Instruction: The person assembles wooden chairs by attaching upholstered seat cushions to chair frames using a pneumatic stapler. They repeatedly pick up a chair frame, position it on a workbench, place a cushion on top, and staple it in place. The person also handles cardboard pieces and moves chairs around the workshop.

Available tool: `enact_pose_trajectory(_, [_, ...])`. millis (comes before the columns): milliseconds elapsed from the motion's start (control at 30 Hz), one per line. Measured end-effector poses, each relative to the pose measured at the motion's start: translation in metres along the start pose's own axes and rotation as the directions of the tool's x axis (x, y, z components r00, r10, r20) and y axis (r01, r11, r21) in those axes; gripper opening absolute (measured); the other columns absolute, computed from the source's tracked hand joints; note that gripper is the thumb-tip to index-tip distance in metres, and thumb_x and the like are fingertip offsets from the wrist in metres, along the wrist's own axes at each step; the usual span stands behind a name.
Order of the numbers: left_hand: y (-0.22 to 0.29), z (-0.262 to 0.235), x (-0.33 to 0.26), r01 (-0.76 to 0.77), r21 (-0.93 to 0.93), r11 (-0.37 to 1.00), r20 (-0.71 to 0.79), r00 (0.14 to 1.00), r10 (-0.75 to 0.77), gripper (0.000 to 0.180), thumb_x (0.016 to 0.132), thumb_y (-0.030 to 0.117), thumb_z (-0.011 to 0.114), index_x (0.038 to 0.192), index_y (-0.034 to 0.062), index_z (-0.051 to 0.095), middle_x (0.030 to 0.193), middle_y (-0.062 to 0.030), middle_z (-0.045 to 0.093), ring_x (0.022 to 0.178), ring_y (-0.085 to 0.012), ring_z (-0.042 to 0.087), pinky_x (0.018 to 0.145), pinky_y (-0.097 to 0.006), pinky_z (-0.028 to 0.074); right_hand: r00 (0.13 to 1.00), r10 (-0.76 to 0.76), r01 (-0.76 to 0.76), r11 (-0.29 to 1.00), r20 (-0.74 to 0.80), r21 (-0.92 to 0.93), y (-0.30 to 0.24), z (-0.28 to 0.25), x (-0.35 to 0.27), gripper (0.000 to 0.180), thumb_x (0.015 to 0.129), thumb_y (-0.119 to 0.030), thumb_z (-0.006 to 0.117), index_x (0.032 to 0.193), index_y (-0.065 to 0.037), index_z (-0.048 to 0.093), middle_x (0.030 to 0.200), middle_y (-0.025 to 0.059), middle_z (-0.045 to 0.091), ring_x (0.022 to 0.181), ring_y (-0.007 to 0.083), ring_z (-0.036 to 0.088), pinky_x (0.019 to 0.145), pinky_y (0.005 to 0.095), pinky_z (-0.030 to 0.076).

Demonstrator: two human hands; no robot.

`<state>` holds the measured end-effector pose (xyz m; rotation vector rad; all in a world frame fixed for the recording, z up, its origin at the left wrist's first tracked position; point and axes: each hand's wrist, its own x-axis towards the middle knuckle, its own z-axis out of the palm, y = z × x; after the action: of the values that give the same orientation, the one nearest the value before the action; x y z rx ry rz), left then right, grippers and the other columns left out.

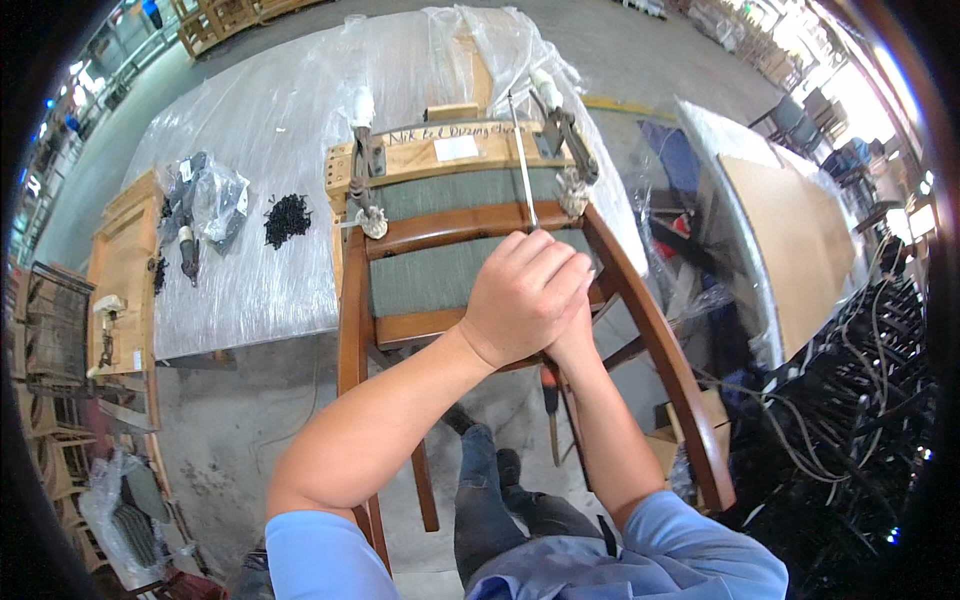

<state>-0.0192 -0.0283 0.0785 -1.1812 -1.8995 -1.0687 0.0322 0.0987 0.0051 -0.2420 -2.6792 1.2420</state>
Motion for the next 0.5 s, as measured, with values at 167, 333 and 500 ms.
enact_pose_trajectory(167, [-0.009,-0.004,0.009,0.131,-0.103,0.986,-0.034,0.990,-0.135,0.010,0.084,0.010,0.070,0.091,0.0029,0.067,0.085,-0.0110,0.065,0.082,-0.0305,0.063,0.072,-0.041,0.049,0.981,0.190,-0.192,0.930,-0.036,-0.314,0.065,0.018,0.095,0.045,0.097,-0.048,0.056,0.102,-0.004,0.051,0.104,0.0237,0.070,0.103,0.0430,0.067,0.085,0.0514,0.052])
enact_pose_trajectory(333, [-0.040,-0.016,0.003,0.353,-0.063,0.933,-0.064,0.932,-0.357,0.008,0.087,0.011,0.069,0.090,0.0034,0.067,0.085,-0.0097,0.067,0.079,-0.0302,0.062,0.071,-0.042,0.049,0.968,0.239,-0.157,0.823,0.082,-0.546,0.013,-0.004,0.112,0.061,0.094,-0.057,0.060,0.110,0.002,0.054,0.107,0.0292,0.069,0.105,0.0455,0.066,0.089,0.0529,0.052])
enact_pose_trajectory(500, [-0.052,-0.016,0.000,0.443,-0.066,0.894,-0.095,0.889,-0.448,0.010,0.089,0.012,0.066,0.083,0.0053,0.064,0.081,-0.0091,0.065,0.081,-0.0302,0.061,0.073,-0.043,0.049,0.956,0.272,-0.192,0.863,0.110,-0.468,0.047,-0.019,0.125,0.067,0.096,-0.050,0.061,0.126,0.009,0.050,0.115,0.0366,0.065,0.113,0.0501,0.062,0.097,0.0541,0.049])
